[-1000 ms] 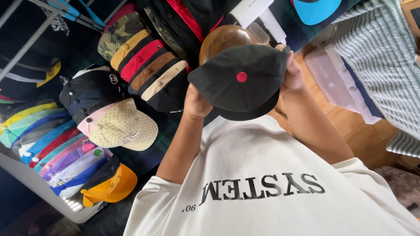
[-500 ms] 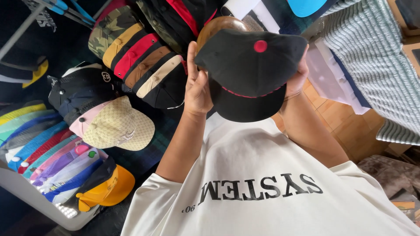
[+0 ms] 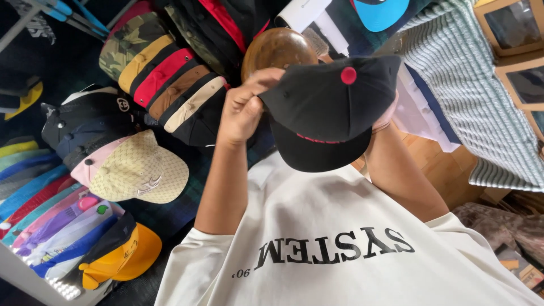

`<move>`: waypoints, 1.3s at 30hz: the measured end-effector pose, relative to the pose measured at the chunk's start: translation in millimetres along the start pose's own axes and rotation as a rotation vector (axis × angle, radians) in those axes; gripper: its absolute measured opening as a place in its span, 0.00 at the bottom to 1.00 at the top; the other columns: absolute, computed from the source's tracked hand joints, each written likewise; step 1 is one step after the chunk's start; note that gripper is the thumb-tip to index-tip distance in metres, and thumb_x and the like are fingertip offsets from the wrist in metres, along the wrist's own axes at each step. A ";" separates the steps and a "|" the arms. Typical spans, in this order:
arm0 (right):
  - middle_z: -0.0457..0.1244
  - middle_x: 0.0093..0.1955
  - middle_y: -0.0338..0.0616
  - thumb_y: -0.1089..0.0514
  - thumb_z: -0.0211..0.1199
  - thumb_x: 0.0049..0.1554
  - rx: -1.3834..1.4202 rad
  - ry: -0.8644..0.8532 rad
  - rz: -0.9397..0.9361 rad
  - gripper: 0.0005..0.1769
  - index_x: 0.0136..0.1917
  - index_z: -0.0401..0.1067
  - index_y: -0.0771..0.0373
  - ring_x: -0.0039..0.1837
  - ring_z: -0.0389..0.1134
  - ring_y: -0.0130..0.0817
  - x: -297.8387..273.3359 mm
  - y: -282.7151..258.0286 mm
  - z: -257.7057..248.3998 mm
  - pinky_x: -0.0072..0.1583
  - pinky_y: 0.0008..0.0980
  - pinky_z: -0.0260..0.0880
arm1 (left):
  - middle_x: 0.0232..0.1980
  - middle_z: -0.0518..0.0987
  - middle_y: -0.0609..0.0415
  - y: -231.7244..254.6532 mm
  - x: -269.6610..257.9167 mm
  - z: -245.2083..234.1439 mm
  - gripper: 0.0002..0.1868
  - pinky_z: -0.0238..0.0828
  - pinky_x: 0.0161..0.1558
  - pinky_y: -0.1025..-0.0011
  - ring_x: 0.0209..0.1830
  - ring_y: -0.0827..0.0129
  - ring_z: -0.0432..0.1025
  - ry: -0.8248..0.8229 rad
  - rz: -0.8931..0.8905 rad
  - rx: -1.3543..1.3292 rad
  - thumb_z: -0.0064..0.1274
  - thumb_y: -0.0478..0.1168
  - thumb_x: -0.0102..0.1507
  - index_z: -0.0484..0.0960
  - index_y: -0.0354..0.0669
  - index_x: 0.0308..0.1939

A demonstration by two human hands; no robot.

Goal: Cleaning and organizing a collection of baseball caps using a brush and a hair dryer.

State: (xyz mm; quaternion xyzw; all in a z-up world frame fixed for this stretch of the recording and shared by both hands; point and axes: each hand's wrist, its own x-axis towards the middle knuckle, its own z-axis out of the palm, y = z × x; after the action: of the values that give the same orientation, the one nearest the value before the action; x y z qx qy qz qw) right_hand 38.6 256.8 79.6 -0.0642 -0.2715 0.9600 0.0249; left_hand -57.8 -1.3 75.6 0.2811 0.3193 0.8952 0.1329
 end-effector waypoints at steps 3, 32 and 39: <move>0.64 0.68 0.51 0.36 0.49 0.65 -0.011 0.069 0.035 0.30 0.64 0.73 0.61 0.75 0.61 0.44 -11.2 -13.5 1.3 0.82 0.42 0.53 | 0.58 0.77 0.31 13.3 11.4 -4.0 0.27 0.68 0.65 0.52 0.62 0.47 0.72 -0.096 -0.008 0.211 0.64 0.49 0.62 0.82 0.25 0.51; 0.60 0.73 0.63 0.29 0.53 0.55 0.193 0.372 0.252 0.47 0.73 0.65 0.67 0.75 0.60 0.59 -30.2 -58.3 20.5 0.79 0.58 0.52 | 0.50 0.83 0.50 -34.1 -3.8 -3.8 0.19 0.78 0.54 0.68 0.52 0.65 0.78 -0.084 -0.826 -0.228 0.53 0.49 0.72 0.81 0.33 0.51; 0.70 0.46 0.43 0.64 0.58 0.63 -0.281 0.512 0.011 0.15 0.63 0.72 0.66 0.49 0.77 0.37 -43.8 -59.3 14.0 0.56 0.33 0.79 | 0.48 0.85 0.40 -76.2 -0.2 17.5 0.29 0.78 0.56 0.56 0.48 0.56 0.81 -0.100 -0.766 -0.497 0.39 0.55 0.72 0.83 0.34 0.57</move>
State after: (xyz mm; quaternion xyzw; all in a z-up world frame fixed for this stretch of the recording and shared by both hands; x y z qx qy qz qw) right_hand 80.8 296.4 127.3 -0.3086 -0.3865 0.8656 0.0783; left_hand -42.9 65.4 37.4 0.1451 0.1691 0.8162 0.5330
